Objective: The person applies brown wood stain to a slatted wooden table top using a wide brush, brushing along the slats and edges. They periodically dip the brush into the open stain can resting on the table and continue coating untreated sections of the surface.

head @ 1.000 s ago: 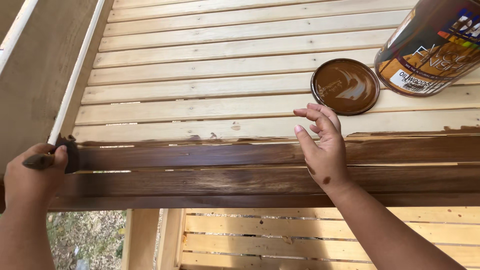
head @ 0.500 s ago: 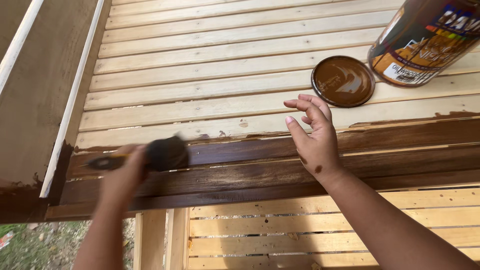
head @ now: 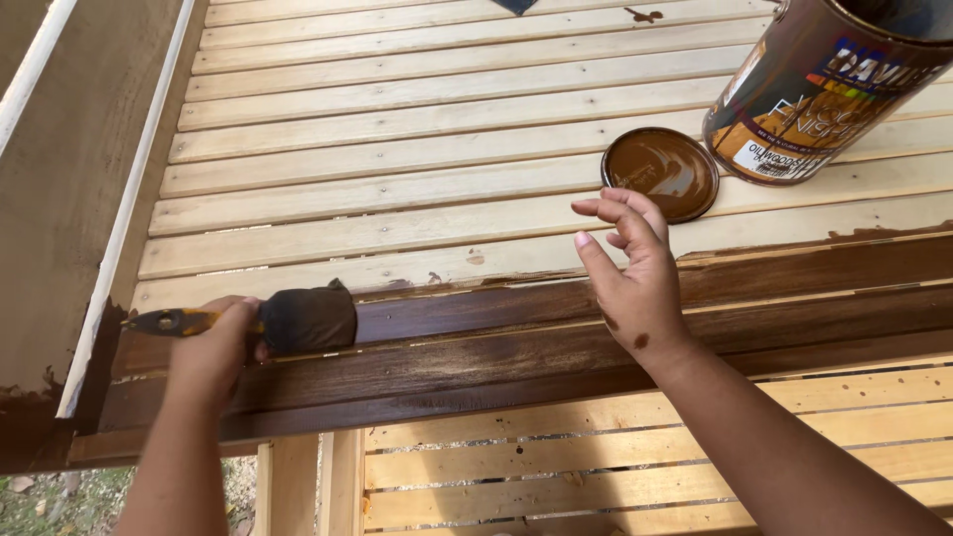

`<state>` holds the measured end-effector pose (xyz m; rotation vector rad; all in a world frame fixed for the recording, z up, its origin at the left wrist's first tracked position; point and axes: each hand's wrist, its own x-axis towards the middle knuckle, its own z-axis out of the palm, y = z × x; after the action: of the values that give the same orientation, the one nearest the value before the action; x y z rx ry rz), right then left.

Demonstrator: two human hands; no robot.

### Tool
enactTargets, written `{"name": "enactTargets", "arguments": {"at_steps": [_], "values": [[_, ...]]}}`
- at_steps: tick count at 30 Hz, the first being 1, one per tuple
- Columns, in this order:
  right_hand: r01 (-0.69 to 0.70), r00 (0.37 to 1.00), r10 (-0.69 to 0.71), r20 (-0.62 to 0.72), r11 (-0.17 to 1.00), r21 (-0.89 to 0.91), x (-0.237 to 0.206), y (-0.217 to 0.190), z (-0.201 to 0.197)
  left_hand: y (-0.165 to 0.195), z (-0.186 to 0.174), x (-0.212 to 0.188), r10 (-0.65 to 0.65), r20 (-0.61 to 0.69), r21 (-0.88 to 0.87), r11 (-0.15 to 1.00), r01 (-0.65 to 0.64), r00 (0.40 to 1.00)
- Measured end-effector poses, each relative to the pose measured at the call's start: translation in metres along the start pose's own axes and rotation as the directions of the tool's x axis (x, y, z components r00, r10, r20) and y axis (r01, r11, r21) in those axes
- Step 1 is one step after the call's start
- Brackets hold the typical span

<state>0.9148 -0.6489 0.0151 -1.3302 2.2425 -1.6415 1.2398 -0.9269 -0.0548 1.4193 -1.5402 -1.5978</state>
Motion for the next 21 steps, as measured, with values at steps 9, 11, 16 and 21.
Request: {"name": "enactTargets", "arguments": {"at_steps": [9, 11, 16, 21], "values": [[0.011, 0.994, -0.016, 0.105, 0.999, 0.047, 0.006, -0.014, 0.035, -0.014, 0.134, -0.019, 0.046, 0.260, 0.149, 0.985, -0.087, 0.965], [0.014, 0.993, -0.019, 0.114, 0.999, 0.044, 0.008, -0.019, 0.038, -0.002, 0.068, -0.022, -0.150, 0.053, 0.158, 0.977, 0.140, 0.987], [0.058, 0.991, -0.062, 0.117, 0.998, 0.029, 0.006, -0.021, 0.038, 0.011, -0.102, -0.020, 0.045, -0.424, 0.323, 0.941, 0.104, 0.905], [0.046, 0.993, -0.050, 0.106, 0.998, 0.032, 0.003, -0.019, 0.042, 0.011, -0.123, -0.018, 0.114, -0.284, 0.104, 0.991, -0.088, 0.952]]}}
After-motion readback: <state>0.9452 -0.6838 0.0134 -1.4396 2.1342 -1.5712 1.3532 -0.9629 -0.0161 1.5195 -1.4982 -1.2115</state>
